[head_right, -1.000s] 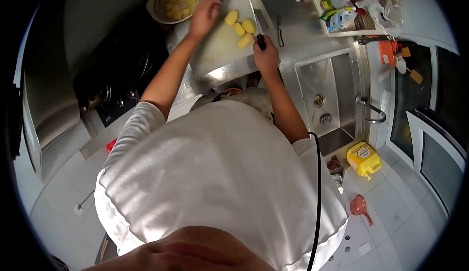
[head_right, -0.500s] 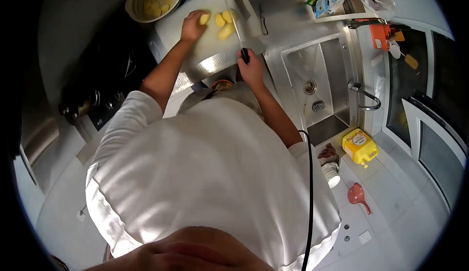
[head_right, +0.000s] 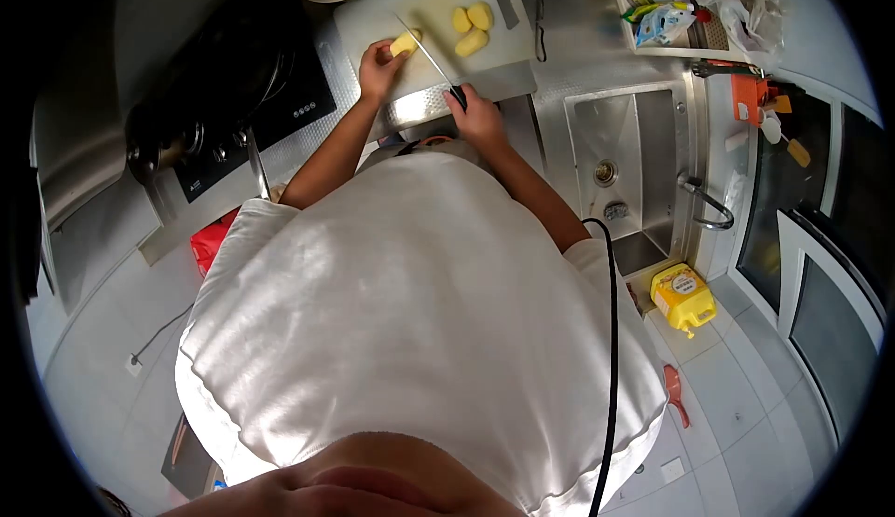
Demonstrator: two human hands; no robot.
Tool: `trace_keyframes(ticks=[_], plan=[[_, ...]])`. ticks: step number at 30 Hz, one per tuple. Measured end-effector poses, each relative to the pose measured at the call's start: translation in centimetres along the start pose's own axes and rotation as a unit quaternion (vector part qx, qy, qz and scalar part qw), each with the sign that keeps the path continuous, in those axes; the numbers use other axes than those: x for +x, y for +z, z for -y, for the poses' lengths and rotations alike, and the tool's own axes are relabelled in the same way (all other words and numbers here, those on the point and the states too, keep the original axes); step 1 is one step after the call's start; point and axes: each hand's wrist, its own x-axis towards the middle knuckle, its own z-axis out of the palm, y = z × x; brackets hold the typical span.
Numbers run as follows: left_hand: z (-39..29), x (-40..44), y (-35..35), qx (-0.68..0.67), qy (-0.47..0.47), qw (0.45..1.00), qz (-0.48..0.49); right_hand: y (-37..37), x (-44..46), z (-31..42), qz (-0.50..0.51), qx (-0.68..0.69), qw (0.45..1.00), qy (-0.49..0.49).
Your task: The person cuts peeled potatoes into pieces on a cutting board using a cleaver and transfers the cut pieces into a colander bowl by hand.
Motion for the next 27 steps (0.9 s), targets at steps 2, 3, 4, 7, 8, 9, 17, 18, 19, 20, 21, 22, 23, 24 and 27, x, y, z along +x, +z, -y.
trace_keyframes(ticks=[2, 3, 4, 7, 8, 9, 17, 18, 19, 20, 21, 22, 23, 24, 27], plan=[[0.5, 0.7, 0.3, 0.036, -0.004, 0.999, -0.001, 0.0, 0.2, 0.4, -0.012, 0.008, 1.0, -0.001], [0.1, 0.7, 0.3, 0.073, -0.009, 0.997, -0.001, 0.0, 0.3, 0.5, -0.01, 0.014, 1.0, 0.002], [-0.2, 0.7, 0.4, 0.072, -0.008, 0.997, -0.001, 0.0, 0.5, 0.5, -0.009, 0.02, 1.0, 0.004], [-0.5, 0.7, 0.6, 0.056, -0.046, 0.997, 0.008, 0.6, 0.8, 0.1, -0.016, 0.024, 1.0, -0.008], [-0.6, 0.8, 0.7, 0.045, -0.044, 0.998, -0.01, 0.8, 0.8, -0.2, -0.018, 0.026, 0.999, -0.007], [-0.3, 0.8, 0.9, 0.033, -0.042, 0.998, -0.028, 0.9, 0.8, -0.2, -0.008, 0.026, 1.0, -0.004], [-0.7, 0.7, 1.0, 0.015, -0.08, 0.996, -0.021, 2.0, 0.9, -0.7, -0.011, -0.003, 1.0, -0.007], [-0.6, 0.9, 1.1, 0.009, -0.09, 0.996, -0.021, 2.2, 1.0, -0.7, -0.006, -0.017, 1.0, 0.002], [-0.5, 1.0, 1.3, 0.008, -0.09, 0.996, -0.02, 2.2, 1.0, -0.6, 0.0, -0.031, 0.999, 0.01], [-0.4, 1.1, 1.4, -0.013, -0.113, 0.993, -0.023, 2.3, 1.0, -0.7, 0.0, -0.031, 0.999, 0.01], [0.0, 1.2, 1.6, -0.034, -0.136, 0.99, -0.026, 2.3, 1.0, -0.6, 0.002, -0.022, 1.0, 0.014], [0.3, 1.5, 1.7, -0.034, -0.136, 0.99, -0.026, 2.4, 1.0, -0.6, 0.004, -0.012, 1.0, 0.019], [0.6, 1.7, 1.7, -0.007, -0.129, 0.991, -0.026, 2.5, 1.1, -0.5, 0.004, -0.012, 1.0, 0.02], [0.7, 1.8, 1.7, 0.021, -0.123, 0.992, -0.026, 2.5, 1.3, -0.6, 0.0, -0.012, 1.0, 0.021], [1.2, 2.0, 1.9, 0.031, -0.128, 0.991, -0.024, 2.8, 2.0, -1.0, -0.004, 0.006, 1.0, 0.021]])
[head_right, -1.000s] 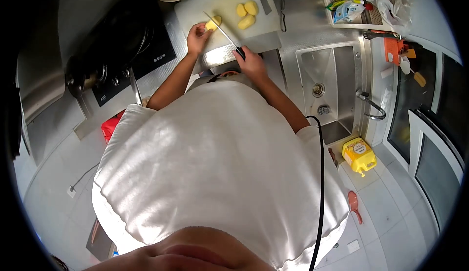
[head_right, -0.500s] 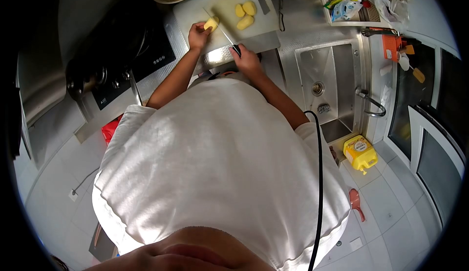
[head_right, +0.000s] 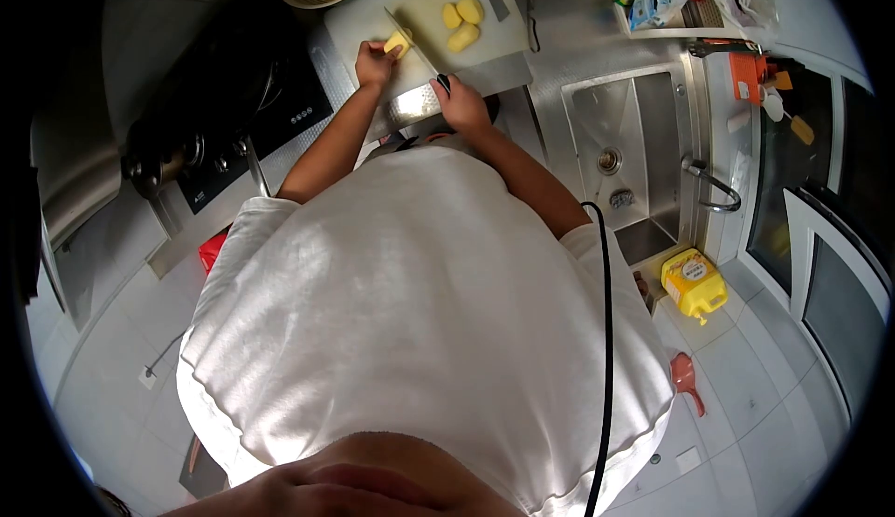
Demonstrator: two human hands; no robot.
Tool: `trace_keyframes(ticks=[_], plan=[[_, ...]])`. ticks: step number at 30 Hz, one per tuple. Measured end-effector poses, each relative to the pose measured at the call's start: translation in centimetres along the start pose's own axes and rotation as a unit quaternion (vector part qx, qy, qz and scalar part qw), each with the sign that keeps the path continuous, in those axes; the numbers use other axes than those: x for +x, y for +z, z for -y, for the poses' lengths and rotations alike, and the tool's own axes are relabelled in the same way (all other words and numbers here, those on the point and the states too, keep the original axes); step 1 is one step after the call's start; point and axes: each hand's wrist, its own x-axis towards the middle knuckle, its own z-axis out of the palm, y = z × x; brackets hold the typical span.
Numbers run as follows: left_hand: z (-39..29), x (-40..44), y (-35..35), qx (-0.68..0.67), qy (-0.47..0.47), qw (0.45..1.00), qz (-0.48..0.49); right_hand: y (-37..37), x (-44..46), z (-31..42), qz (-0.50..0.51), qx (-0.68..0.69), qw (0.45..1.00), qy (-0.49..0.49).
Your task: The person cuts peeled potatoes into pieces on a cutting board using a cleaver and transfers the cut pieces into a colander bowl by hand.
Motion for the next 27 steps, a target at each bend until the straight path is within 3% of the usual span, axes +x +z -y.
trace_keyframes(ticks=[1, 3, 12, 14, 16, 18, 24, 27], plan=[[0.1, 0.2, 0.1, 0.001, 0.001, 1.0, 0.0, 0.1, 0.5, -0.3, 0.001, 0.017, 1.0, -0.004], [0.3, 0.2, 0.4, -0.125, -0.009, 0.992, 0.019, -0.2, 1.2, -1.0, 0.011, 0.023, 1.0, 0.002], [-2.9, -0.7, -0.3, -0.06, -0.072, 0.995, 0.032, -1.6, 4.7, -5.7, 0.084, 0.156, 0.984, 0.035], [-2.2, -0.2, -0.2, -0.036, -0.058, 0.997, 0.032, -3.4, 5.0, -4.5, 0.165, 0.254, 0.936, 0.181], [-2.2, -0.1, -0.3, -0.012, -0.045, 0.998, 0.032, -4.4, 5.1, -4.1, 0.171, 0.284, 0.922, 0.201], [-2.0, 0.0, -0.1, 0.01, -0.05, 0.998, 0.02, -5.5, 5.7, -4.3, 0.239, 0.327, 0.883, 0.237], [-1.2, 0.5, -0.3, -0.031, -0.001, 0.999, 0.033, -5.9, 5.9, -5.3, 0.266, 0.352, 0.865, 0.24], [-1.9, 0.6, -0.7, -0.037, -0.034, 0.997, 0.058, -6.4, 6.0, -5.3, 0.269, 0.355, 0.862, 0.24]])
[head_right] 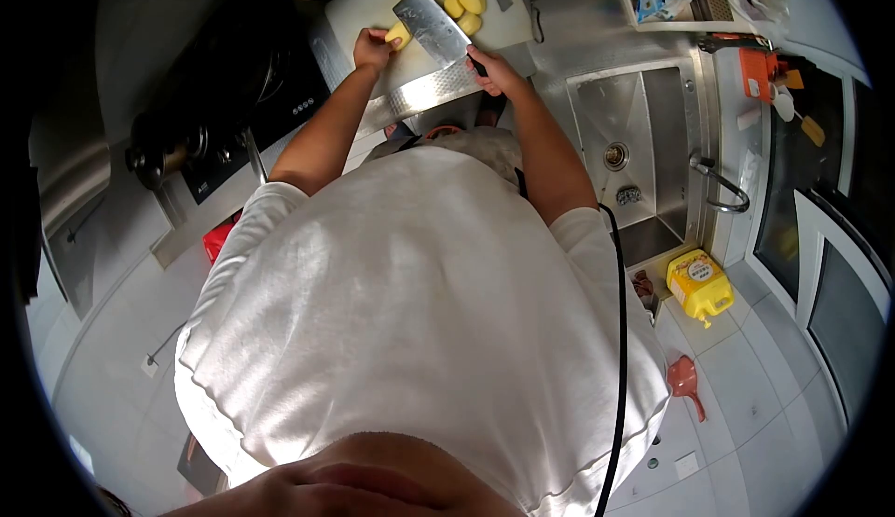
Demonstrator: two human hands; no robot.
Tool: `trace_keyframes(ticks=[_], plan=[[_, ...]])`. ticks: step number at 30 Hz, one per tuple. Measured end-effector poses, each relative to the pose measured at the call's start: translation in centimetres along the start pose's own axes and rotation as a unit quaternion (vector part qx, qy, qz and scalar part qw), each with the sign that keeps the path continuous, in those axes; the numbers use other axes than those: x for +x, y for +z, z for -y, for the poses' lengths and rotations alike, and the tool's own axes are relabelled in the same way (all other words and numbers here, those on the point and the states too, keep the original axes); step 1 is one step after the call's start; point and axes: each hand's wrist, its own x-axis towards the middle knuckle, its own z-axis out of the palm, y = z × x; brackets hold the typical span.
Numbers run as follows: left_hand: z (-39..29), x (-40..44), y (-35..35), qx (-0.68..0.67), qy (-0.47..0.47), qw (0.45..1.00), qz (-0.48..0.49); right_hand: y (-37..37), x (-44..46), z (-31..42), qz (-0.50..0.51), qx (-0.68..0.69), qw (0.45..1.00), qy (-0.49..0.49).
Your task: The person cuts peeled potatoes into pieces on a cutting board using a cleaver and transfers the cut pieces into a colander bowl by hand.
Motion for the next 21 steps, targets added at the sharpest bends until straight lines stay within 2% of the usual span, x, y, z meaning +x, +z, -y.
trace_keyframes(ticks=[9, 21], plan=[[-0.9, 1.5, -1.2, -0.02, -0.036, 0.997, 0.069, -1.0, 0.3, -0.2, 0.002, -0.013, 1.0, -0.001], [-0.8, 2.0, -1.3, 0.001, -0.046, 0.998, 0.038, -0.4, -0.3, -1.5, -0.031, -0.02, 0.999, -0.013]])
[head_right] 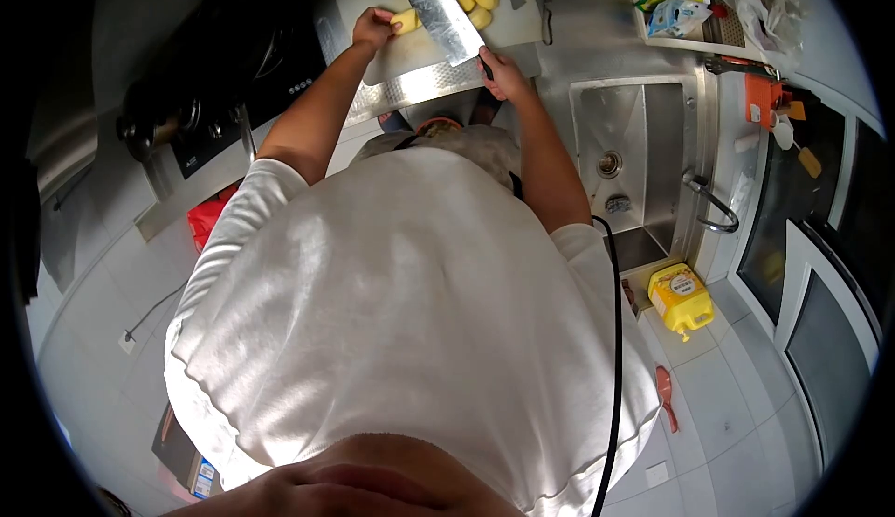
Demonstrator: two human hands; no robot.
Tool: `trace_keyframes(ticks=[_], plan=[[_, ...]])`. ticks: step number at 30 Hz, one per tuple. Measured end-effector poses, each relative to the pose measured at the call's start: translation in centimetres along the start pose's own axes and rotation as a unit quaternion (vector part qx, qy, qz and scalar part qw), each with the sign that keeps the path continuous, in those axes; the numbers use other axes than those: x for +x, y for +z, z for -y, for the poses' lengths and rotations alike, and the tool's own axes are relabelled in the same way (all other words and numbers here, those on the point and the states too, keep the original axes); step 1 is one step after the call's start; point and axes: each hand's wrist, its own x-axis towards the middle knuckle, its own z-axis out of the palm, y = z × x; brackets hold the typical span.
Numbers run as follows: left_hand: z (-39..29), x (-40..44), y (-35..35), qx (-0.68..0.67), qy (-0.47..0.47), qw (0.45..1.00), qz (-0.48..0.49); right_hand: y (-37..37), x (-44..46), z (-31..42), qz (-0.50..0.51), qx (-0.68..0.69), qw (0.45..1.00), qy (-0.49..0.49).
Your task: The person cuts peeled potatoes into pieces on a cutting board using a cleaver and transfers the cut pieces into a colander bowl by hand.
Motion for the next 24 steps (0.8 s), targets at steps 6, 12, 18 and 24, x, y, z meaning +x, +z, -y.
trace_keyframes(ticks=[6, 12, 18, 24], plan=[[-0.2, 0.1, 0.2, 0.0, -0.01, 1.0, 0.01, 1.3, -0.5, -0.8, -0.07, -0.026, 0.997, -0.008], [1.3, 1.6, 0.3, 0.007, -0.009, 1.0, 0.027, 2.5, 0.4, -2.6, -0.185, -0.173, 0.957, -0.142], [2.7, 0.8, 1.1, -0.062, 0.014, 0.998, -0.005, 10.0, -1.5, -1.8, -0.316, -0.374, 0.843, -0.222], [-0.5, -3.3, 1.5, 0.087, 0.161, 0.982, -0.045, 11.0, -0.4, -2.3, -0.299, -0.372, 0.843, -0.248]])
